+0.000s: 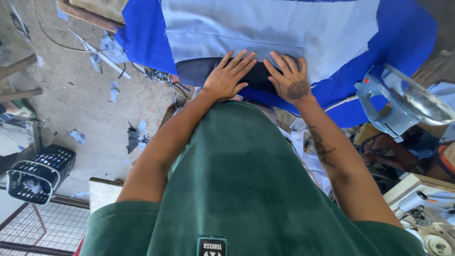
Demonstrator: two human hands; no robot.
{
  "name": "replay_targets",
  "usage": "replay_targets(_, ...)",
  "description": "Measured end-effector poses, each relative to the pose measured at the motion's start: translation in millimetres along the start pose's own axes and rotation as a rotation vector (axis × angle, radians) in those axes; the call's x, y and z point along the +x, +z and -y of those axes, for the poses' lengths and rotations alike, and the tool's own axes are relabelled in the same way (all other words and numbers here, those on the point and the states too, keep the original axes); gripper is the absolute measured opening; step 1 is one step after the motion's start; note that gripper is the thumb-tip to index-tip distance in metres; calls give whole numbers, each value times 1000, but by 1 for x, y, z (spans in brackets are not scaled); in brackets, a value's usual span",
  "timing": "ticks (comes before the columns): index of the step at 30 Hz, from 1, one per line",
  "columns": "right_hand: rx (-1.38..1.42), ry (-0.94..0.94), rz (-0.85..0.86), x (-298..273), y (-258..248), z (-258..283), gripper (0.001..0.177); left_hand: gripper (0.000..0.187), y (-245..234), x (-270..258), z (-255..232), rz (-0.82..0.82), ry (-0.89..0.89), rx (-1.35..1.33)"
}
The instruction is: The person irons a piece of dark fabric on a blue ironing board using a steam iron and a white pressing cloth. They repeatedly fold the fabric edge, spray it with water, and press it with the iron to set the crease.
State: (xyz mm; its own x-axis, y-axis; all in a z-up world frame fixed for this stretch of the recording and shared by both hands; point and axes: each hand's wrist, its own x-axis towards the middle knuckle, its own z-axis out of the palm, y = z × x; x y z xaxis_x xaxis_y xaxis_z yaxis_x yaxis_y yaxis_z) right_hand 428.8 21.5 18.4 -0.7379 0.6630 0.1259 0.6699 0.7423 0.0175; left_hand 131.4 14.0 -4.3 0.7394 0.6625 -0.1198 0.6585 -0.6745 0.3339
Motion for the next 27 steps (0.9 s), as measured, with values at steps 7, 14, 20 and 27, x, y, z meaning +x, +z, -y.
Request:
replay_targets(7,301,273,177,-34,26,-5,66,78,38,0,-2,-240,-35,133)
replay_targets(14,384,384,174,-34,6,3,67,62,30,29,-41,-404,69,113)
replay_targets(20,741,803,-305,-88,-65,50,36,50,48,59,-53,-502,7,91)
replay_targets(27,736,1214,-519,-266,-5,66,35,47,63,79,-77,-498,2,132)
